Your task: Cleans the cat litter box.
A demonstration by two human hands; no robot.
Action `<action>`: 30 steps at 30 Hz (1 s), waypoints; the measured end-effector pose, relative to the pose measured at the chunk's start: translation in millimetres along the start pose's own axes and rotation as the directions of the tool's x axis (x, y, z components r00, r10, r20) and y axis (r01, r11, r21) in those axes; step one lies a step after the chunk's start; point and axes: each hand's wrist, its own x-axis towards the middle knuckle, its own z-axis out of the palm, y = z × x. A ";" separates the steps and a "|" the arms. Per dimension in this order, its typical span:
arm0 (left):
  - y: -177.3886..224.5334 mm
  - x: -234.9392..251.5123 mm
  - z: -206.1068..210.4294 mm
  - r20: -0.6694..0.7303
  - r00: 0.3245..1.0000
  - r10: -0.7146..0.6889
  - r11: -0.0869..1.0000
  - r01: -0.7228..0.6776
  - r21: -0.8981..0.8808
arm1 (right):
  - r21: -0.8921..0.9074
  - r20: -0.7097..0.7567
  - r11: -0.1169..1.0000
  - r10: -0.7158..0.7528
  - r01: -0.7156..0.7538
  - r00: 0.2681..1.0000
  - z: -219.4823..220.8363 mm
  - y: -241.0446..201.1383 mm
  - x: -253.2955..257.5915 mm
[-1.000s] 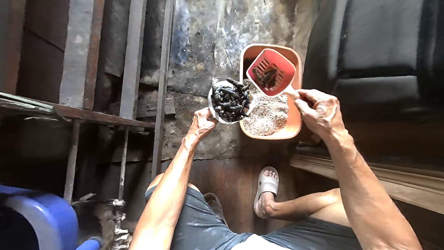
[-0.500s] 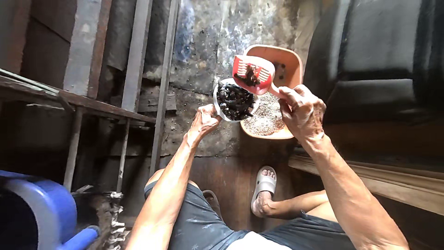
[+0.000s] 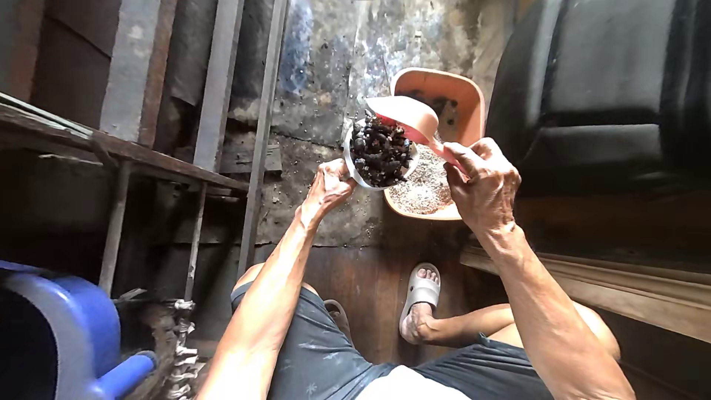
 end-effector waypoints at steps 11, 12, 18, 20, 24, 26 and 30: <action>4.4 0.1 -1.1 -0.017 0.999 0.027 0.999 -0.028 -0.032 | 0.003 -0.038 1.000 0.021 -0.021 0.999 -19.2 5.4 -0.4; 4.3 0.5 0.0 -0.021 0.999 0.046 0.998 -0.046 -0.029 | -0.001 -0.041 1.000 0.020 -0.020 0.999 -20.9 6.1 0.0; 6.2 3.2 2.7 -0.022 0.995 0.094 0.995 -0.095 -0.044 | 0.012 -0.061 0.999 0.040 -0.040 0.997 -31.7 11.1 -1.3; 6.2 3.7 3.3 -0.017 0.995 0.097 0.993 -0.098 -0.059 | 0.024 -0.040 0.999 0.033 -0.032 0.999 -37.0 10.7 -5.7; 5.4 3.8 4.3 -0.015 0.992 0.127 0.989 -0.128 -0.077 | 0.038 -0.032 0.999 -0.031 0.032 0.999 -35.1 8.4 8.4; 4.6 4.5 4.8 -0.009 0.991 0.136 0.988 -0.136 -0.076 | 0.032 -0.055 0.999 -0.037 0.039 0.998 -30.1 5.8 22.1; 3.5 4.6 4.2 -0.002 0.993 0.120 0.990 -0.120 -0.075 | 0.050 -0.053 0.998 -0.022 0.024 0.998 -33.1 8.0 25.3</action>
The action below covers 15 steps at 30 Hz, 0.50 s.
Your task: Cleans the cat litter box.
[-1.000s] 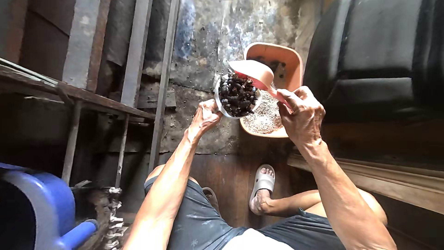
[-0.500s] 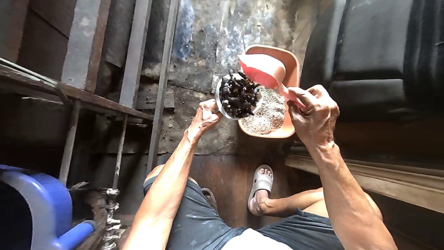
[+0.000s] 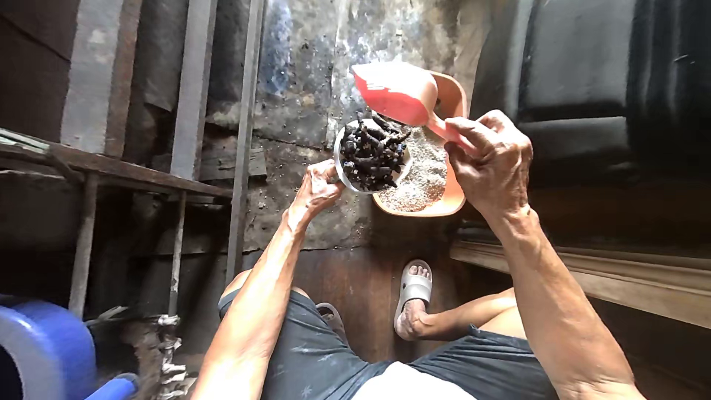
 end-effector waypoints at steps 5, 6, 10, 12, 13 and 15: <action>1.0 -0.1 -9.9 0.023 0.998 -0.055 0.998 0.055 0.028 | 0.047 -0.016 0.983 0.179 -0.178 0.984 -7.2 27.3 -24.2; 1.9 -0.3 -12.6 0.023 0.997 -0.075 0.996 0.074 0.043 | 0.020 -0.037 0.972 0.236 -0.236 0.971 -0.5 39.4 -26.3; 4.9 -5.3 -24.4 -0.007 0.994 -0.106 0.990 0.106 0.095 | -0.023 0.093 0.854 0.520 -0.520 0.849 41.9 86.7 -41.5; 5.4 -9.4 -30.4 -0.027 0.992 -0.123 0.985 0.125 0.115 | -0.025 0.222 0.769 0.627 -0.638 0.747 72.4 109.9 -45.9; 4.9 -11.8 -33.1 -0.038 0.991 -0.129 0.983 0.133 0.124 | -0.032 0.292 0.742 0.647 -0.669 0.704 86.0 118.2 -45.9; 2.9 -18.6 -40.8 -0.047 0.987 -0.154 0.978 0.159 0.136 | -0.086 0.405 0.723 0.654 -0.685 0.639 111.8 127.8 -42.2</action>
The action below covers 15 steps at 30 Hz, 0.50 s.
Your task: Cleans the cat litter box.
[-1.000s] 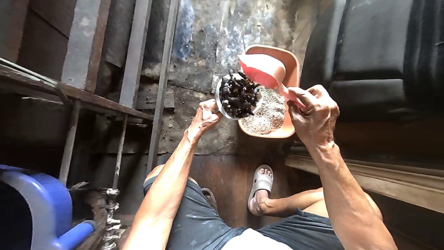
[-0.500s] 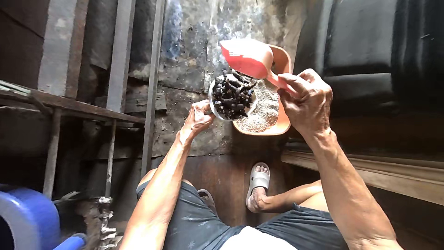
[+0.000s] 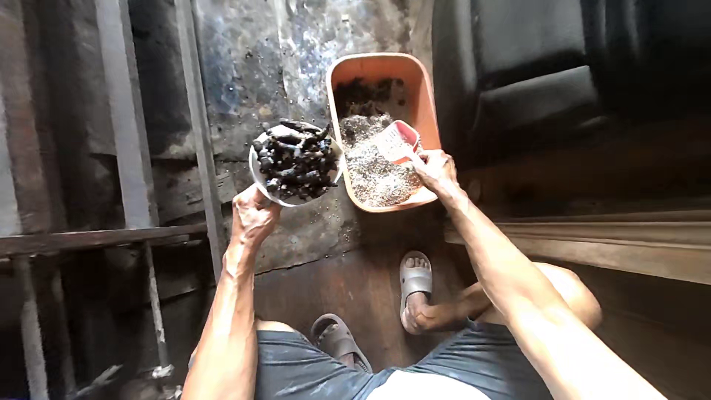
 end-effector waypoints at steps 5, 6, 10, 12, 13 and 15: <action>1.4 -14.7 -13.2 -0.031 0.999 -0.020 0.999 0.021 0.040 | -0.124 0.084 0.992 0.016 -0.005 0.996 34.5 -16.5 38.2; 2.8 -18.3 -15.6 -0.032 0.999 -0.019 0.998 0.021 0.051 | -0.147 0.100 0.989 0.008 0.007 0.995 37.8 -20.7 44.7; 7.5 -29.7 -22.9 -0.037 0.999 -0.023 0.996 0.026 0.085 | -0.183 0.149 0.983 -0.002 0.029 0.989 53.8 -29.1 67.8; 6.3 -34.3 -24.5 -0.040 0.999 -0.009 0.995 0.013 0.100 | -0.175 0.159 0.984 -0.015 0.044 0.987 61.6 -33.1 77.4; 4.2 -37.6 -24.9 -0.041 0.999 0.005 0.994 -0.001 0.107 | -0.172 0.155 0.984 -0.026 0.053 0.988 65.9 -34.8 81.8; 4.3 -40.6 -24.9 -0.040 0.999 0.002 0.994 0.003 0.108 | -0.163 0.142 0.985 -0.033 0.056 0.989 75.3 -38.9 88.7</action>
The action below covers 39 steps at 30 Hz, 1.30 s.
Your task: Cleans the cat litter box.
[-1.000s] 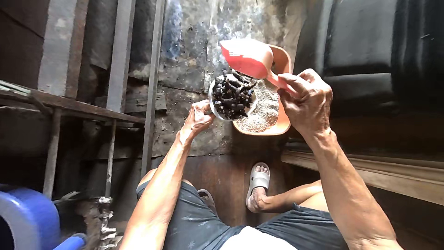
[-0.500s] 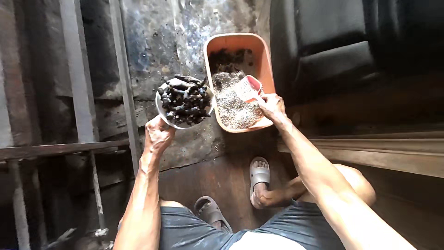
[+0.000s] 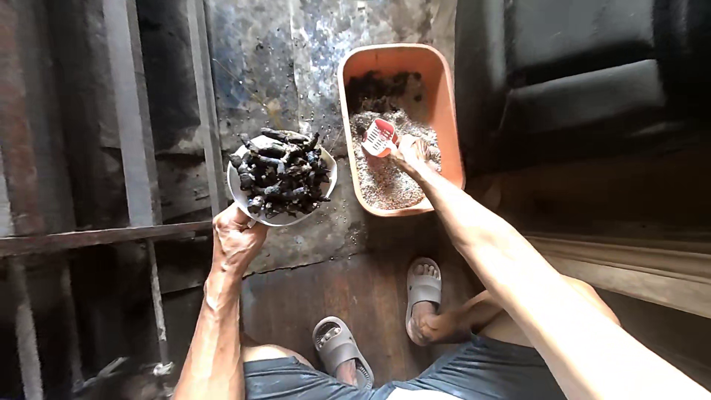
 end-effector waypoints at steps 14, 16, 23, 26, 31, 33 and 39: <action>4.9 6.1 4.9 -0.010 1.000 -0.020 0.998 0.020 -0.066 | 0.316 0.026 0.945 0.079 -0.084 0.996 44.1 17.1 4.6; 5.9 9.8 6.2 -0.010 0.999 -0.032 0.996 0.031 -0.082 | 0.385 0.012 0.920 0.069 -0.068 0.998 47.7 30.8 1.4; 9.9 30.0 18.6 -0.012 1.000 -0.028 0.991 0.027 -0.131 | 0.478 -0.105 0.878 0.028 0.026 0.994 38.1 62.5 -38.4; 10.2 38.0 27.3 -0.016 1.000 0.001 0.987 -0.003 -0.160 | 0.442 -0.132 0.897 0.033 0.029 0.991 26.0 67.4 -53.9; 12.7 47.0 38.0 0.005 1.000 -0.009 0.983 0.010 -0.181 | 0.437 -0.164 0.900 0.063 0.015 0.984 16.9 77.2 -65.6; 13.8 48.3 40.1 0.015 1.000 -0.016 0.983 0.019 -0.184 | 0.441 -0.182 0.897 0.048 0.038 0.982 14.5 79.7 -70.8; 14.7 52.2 46.1 0.045 0.998 -0.046 0.974 0.055 -0.219 | 0.454 -0.192 0.889 0.040 0.052 0.981 11.2 85.6 -85.0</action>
